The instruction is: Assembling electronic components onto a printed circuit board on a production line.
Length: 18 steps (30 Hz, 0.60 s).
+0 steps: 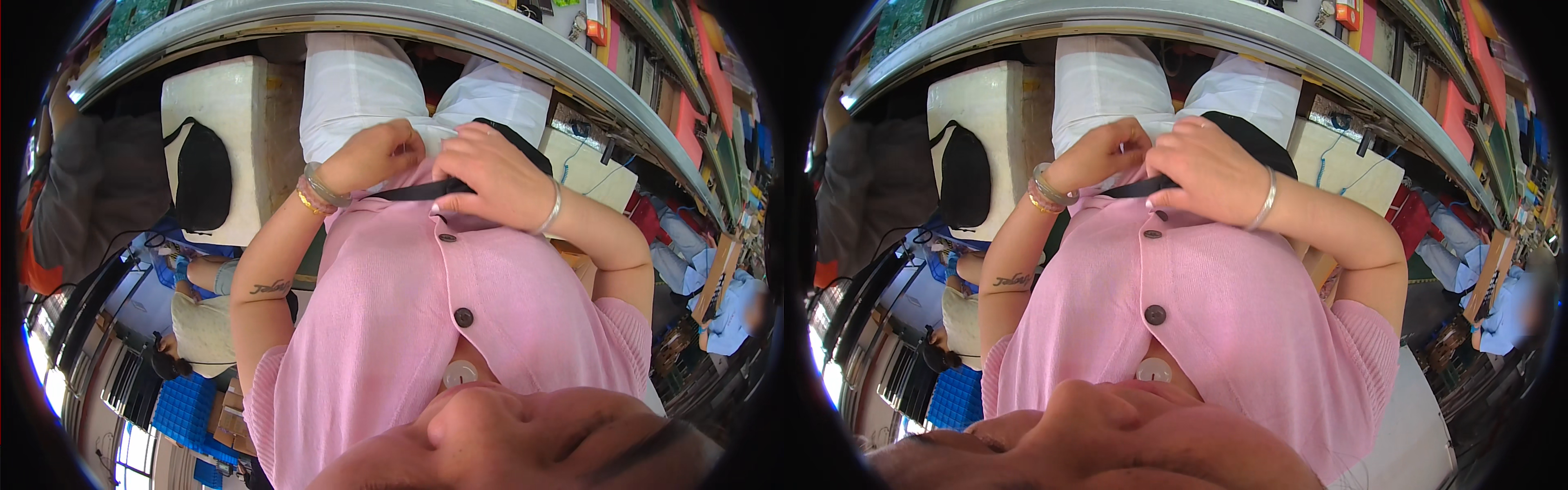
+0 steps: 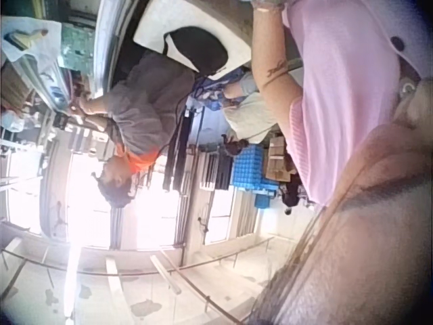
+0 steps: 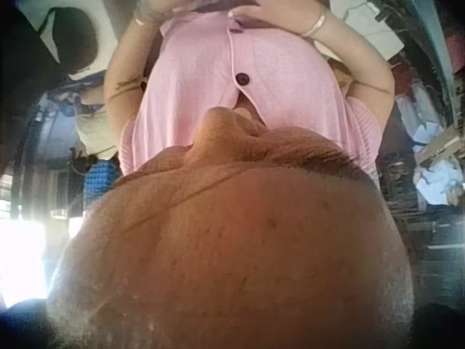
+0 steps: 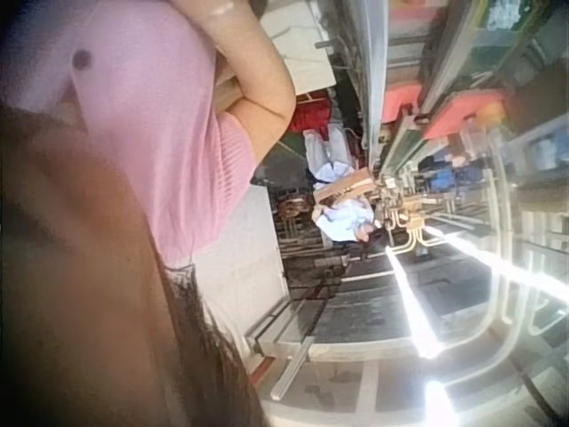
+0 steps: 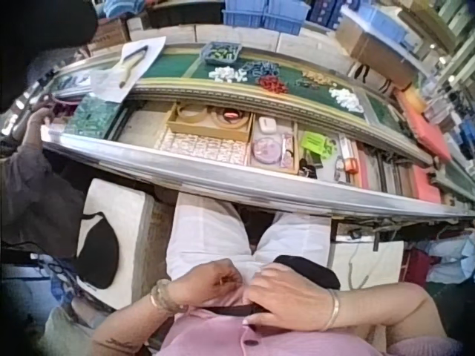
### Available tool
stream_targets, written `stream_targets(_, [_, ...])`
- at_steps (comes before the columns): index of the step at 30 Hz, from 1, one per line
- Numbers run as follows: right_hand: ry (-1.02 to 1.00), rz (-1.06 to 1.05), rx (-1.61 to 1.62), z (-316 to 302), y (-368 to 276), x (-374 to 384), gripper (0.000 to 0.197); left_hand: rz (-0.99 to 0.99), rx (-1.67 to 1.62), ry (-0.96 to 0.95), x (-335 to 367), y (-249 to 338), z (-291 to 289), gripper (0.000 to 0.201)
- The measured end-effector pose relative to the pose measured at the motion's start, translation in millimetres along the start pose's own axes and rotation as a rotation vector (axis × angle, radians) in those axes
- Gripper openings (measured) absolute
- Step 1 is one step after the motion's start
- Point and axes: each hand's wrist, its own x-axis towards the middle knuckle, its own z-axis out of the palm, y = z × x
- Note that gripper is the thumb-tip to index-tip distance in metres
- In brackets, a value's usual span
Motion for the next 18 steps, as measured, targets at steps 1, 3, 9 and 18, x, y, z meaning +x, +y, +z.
stream_targets(1, [0.017,-0.024,-0.036,1.0,-4.9,-2.7,0.029,0.087,0.023,0.103,2.5,0.0,-2.4,0.01])
stream_targets(3, [0.05,-0.046,-0.078,3.3,-9.7,-4.8,0.027,0.279,0.032,0.203,8.9,-5.0,-5.2,0.01])
stream_targets(9, [0.164,-0.076,-0.099,6.6,-2.7,-3.9,0.024,0.063,-0.141,0.197,-36.4,-25.7,-9.6,0.016])
stream_targets(18, [0.378,0.107,-0.073,14.1,30.9,40.2,0.024,-0.312,-0.429,0.521,-109.3,-87.9,15.1,0.021])
